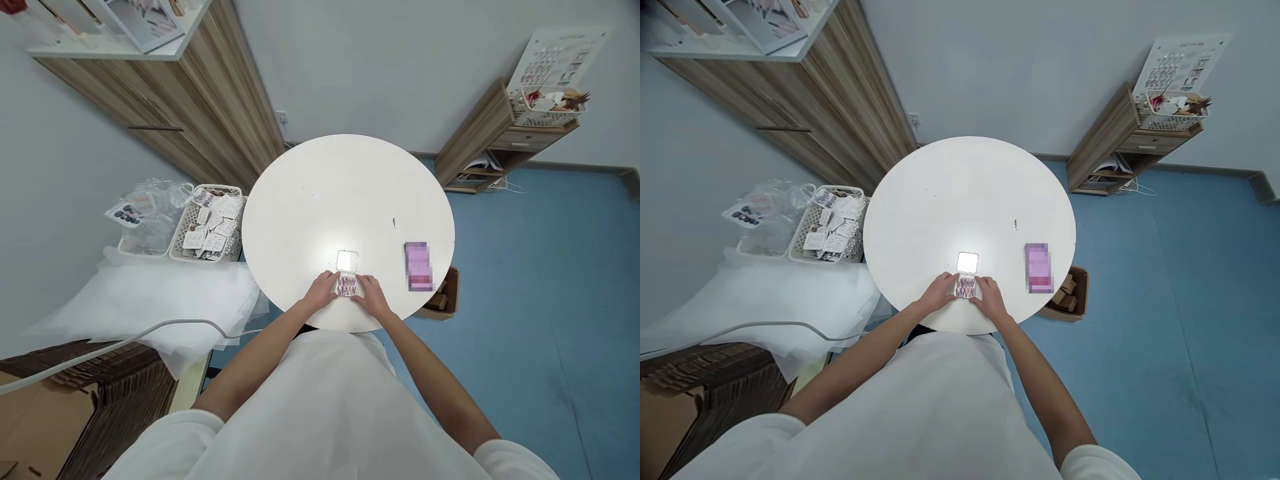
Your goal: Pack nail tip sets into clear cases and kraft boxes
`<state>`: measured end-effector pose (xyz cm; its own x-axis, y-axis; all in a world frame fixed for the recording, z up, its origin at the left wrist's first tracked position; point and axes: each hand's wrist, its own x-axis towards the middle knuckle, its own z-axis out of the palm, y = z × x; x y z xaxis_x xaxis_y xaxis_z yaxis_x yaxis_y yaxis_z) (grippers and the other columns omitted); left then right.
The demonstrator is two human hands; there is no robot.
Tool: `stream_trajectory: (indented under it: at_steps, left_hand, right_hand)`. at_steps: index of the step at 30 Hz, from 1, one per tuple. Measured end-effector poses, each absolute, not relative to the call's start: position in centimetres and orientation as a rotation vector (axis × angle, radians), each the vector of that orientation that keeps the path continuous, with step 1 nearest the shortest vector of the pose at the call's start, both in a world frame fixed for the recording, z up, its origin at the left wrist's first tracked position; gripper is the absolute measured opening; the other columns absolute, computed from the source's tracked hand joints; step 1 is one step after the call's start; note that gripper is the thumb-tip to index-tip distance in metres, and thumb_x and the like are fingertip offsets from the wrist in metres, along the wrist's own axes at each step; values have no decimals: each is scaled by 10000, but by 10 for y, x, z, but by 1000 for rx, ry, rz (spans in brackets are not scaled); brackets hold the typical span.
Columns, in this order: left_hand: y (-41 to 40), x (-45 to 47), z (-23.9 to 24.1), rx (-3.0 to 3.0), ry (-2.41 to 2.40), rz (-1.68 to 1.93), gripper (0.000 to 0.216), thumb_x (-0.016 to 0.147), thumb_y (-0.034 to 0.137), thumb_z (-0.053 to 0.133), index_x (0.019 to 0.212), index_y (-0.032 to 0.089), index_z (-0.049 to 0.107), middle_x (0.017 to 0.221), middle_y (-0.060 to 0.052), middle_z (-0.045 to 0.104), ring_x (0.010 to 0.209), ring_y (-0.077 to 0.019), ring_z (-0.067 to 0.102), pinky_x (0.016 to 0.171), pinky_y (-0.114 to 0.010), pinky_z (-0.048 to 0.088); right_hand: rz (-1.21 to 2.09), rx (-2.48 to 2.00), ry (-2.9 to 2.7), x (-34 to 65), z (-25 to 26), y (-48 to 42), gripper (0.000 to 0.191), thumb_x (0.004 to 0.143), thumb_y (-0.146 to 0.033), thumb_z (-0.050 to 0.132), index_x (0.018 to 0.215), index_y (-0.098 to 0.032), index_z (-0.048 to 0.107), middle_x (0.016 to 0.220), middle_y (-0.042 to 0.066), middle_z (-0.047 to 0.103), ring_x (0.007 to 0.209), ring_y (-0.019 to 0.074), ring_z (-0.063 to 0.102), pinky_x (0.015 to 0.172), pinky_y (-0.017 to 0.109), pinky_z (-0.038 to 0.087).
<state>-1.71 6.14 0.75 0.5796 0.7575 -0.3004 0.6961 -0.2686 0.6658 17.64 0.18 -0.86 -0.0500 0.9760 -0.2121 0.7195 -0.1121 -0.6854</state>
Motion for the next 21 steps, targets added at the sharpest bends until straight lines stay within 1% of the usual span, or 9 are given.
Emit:
stream_trajectory:
  at_steps: [9,16,21]
  left_hand:
    - [60,-16,2,1964,1192,65,686,667,129,586,1281,264,311,1029,-60,452,921,-197,482,781,-316,413]
    - [57,-14,-2,1972,1198,42,702,689,111,525,1312,275,246,1076,-55,418,907,-183,484,771,-302,417]
    - [55,-15,-5,1982,1179,43,688,719,122,495,1329,263,210,1095,-64,397,863,-174,481,738,-304,421]
  right_hand:
    - [903,-1914,-1858,173,-16,8,588,662,-329,623,1203,-249,406,1078,80,463,1010,266,425,809,408,400]
    - [892,-1927,-1888,173,-18,7,591,681,-336,602,1219,-236,378,1099,82,458,992,248,447,811,386,387]
    - [895,-1961,-1884,172,-20,7,606,680,-328,602,1230,-239,364,1114,83,458,998,255,449,819,395,376]
